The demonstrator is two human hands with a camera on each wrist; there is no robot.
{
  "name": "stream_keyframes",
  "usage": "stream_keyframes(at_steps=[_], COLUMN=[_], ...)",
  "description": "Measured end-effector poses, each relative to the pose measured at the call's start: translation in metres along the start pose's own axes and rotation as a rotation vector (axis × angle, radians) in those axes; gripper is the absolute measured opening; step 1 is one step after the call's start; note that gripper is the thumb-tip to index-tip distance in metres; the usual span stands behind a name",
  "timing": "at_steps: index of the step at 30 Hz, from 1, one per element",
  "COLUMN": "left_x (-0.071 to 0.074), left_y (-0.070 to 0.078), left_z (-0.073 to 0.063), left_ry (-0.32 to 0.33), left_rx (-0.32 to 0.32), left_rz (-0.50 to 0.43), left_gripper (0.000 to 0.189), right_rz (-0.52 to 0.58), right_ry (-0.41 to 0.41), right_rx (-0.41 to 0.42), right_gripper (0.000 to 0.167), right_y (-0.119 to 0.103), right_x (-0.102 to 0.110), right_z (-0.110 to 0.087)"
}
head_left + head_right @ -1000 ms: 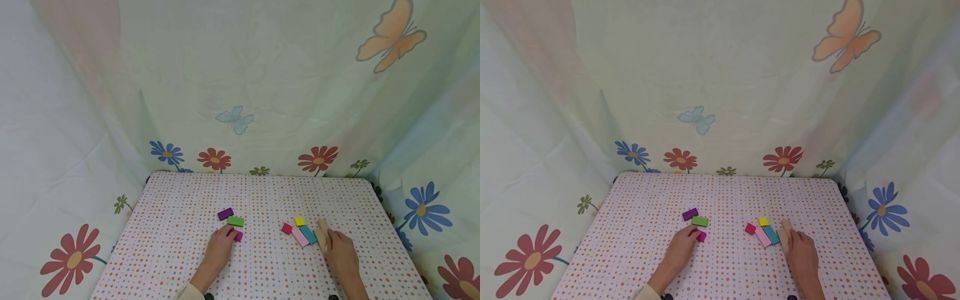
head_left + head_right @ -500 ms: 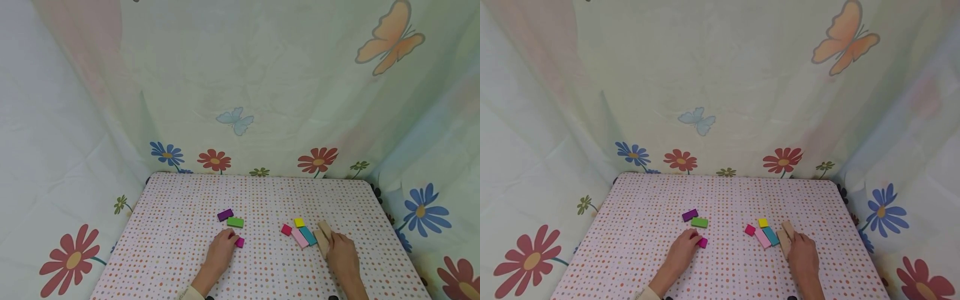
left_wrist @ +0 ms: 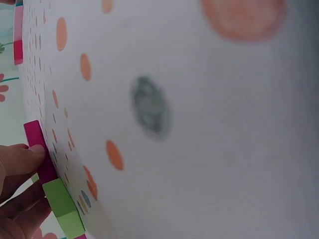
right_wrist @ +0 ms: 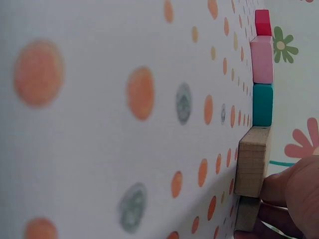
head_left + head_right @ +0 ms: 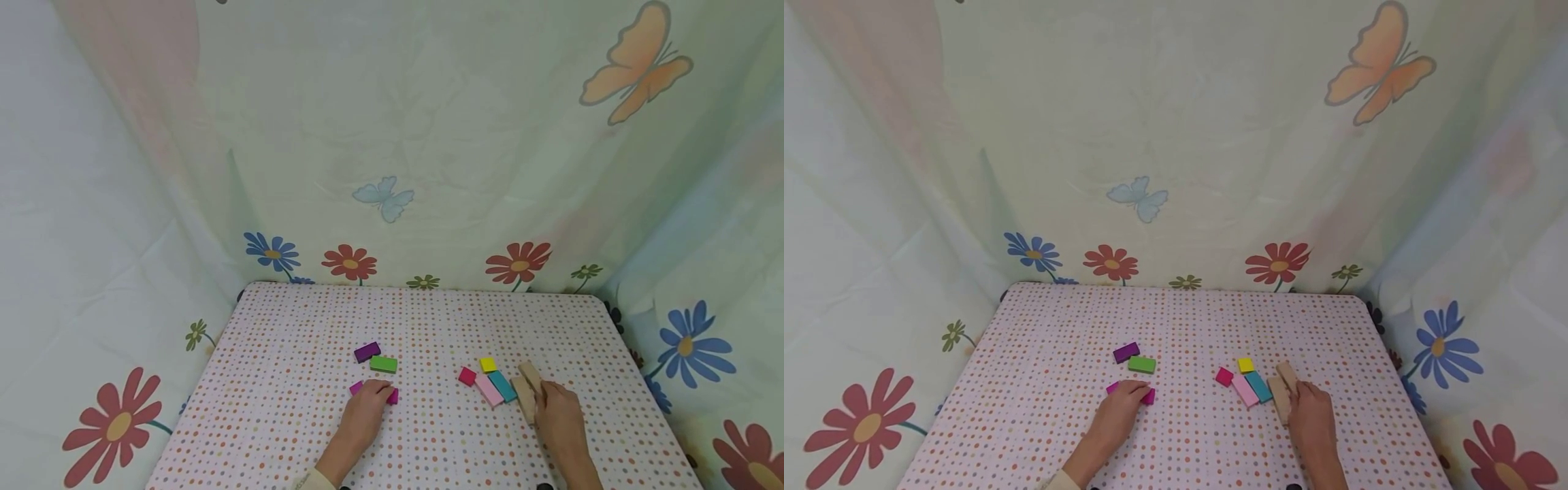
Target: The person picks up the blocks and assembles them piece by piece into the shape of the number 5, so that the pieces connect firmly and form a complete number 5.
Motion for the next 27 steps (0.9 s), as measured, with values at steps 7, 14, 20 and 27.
stream_keyframes(at_steps=[7, 14, 20, 27], left_x=[0.0, 0.005, 0.004, 0.001], left_y=[0.0, 0.007, 0.014, 0.02], left_z=[0.0, 0.003, 0.007, 0.011], left_ry=[0.011, 0.082, 0.043, 0.019], left_rx=[0.021, -0.009, 0.012, 0.06], left_rz=[-0.003, -0.01, -0.016, -0.019], left_gripper=[0.026, 0.021, 0.023, 0.019], right_rz=[0.011, 0.081, 0.104, 0.117], right_ry=[0.099, 0.141, 0.041, -0.1], right_rx=[0.045, 0.098, 0.178, 0.241], right_gripper=[0.038, 0.038, 0.038, 0.04], right_y=[-0.002, -0.029, -0.069, -0.104], right_x=[0.005, 0.022, 0.022, -0.004], right_z=[-0.007, -0.018, -0.034, -0.054])
Point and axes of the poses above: each hand's wrist, its own z-axis towards the middle knuckle, its own x-axis out of the back of the hand, y = z × x, the point moved 4 cm from there along z, towards the middle knuckle, and after that the axes turned 4 degrees about x, right-handed, at the moved point
